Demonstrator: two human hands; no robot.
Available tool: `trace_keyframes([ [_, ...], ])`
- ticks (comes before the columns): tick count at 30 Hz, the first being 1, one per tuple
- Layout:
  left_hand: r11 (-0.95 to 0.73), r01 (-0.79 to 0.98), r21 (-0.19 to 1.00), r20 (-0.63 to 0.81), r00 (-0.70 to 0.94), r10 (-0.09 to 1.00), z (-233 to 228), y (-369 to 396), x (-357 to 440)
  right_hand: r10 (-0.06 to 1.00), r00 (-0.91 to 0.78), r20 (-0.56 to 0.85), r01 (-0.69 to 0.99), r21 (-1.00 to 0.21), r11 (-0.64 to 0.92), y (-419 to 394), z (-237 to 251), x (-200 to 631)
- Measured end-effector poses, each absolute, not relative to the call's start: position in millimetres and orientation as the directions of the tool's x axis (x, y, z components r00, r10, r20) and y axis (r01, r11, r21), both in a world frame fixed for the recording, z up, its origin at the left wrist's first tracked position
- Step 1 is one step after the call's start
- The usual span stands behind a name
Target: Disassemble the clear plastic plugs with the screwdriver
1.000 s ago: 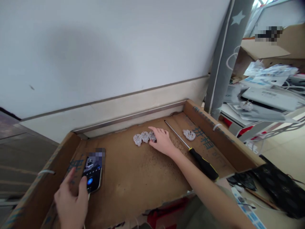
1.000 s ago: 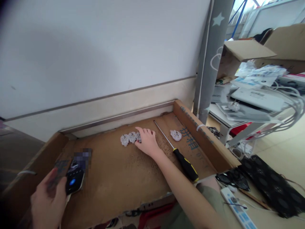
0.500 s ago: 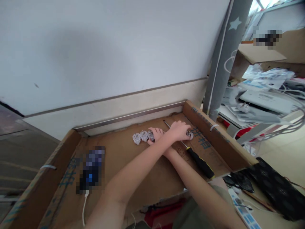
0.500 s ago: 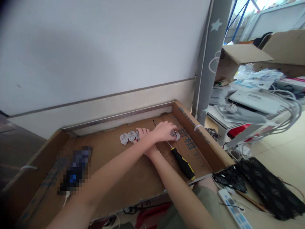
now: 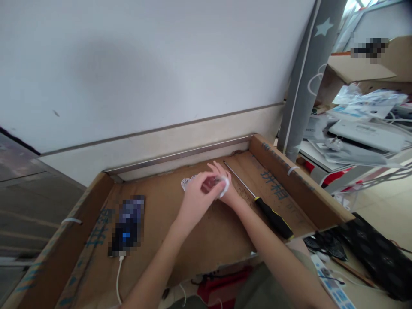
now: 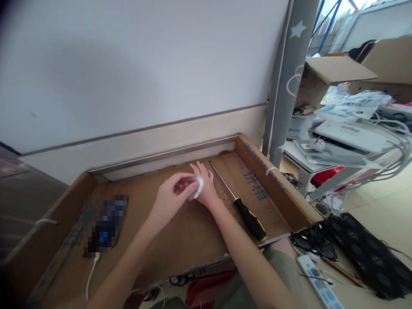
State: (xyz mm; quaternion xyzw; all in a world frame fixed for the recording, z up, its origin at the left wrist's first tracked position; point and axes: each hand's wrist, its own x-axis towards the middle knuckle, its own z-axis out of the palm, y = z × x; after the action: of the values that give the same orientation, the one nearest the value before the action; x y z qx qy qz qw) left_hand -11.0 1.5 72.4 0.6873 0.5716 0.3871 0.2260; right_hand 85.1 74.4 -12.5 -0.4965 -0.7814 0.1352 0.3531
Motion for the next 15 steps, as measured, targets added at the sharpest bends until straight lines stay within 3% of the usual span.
trace_keyframes([
  [3, -0.067, 0.835, 0.546, 0.139, -0.012, 0.99, 50, -32, -31, 0.895, -0.26, 0.362, 0.67, -0.6, 0.437, 76, -7, 90],
  [6, 0.008, 0.946, 0.323, 0.103, -0.043, 0.994, 32, -45, -34, 0.9, -0.309, 0.308, 0.667, -0.605, 0.436, 73, -5, 87],
  [8, 0.044, 0.939, 0.341, 0.131, -0.094, 0.987, 32, -46, -43, 0.894, -0.349, 0.281, 0.67, -0.592, 0.448, 70, -5, 83],
  [10, 0.108, 0.895, 0.433, 0.197, -0.211, 0.957, 38, -47, -70, 0.891, -0.373, 0.259, 0.678, -0.579, 0.452, 68, -5, 81],
  [13, 0.308, 0.798, 0.518, 0.347, -0.525, 0.777, 44, -47, -140, 0.893, -0.383, 0.235, 0.692, -0.568, 0.446, 67, -3, 79],
  [15, 0.465, 0.71, 0.529, 0.307, -0.67, 0.676, 40, -48, -189, 0.896, -0.384, 0.223, 0.699, -0.564, 0.44, 68, -1, 79],
])
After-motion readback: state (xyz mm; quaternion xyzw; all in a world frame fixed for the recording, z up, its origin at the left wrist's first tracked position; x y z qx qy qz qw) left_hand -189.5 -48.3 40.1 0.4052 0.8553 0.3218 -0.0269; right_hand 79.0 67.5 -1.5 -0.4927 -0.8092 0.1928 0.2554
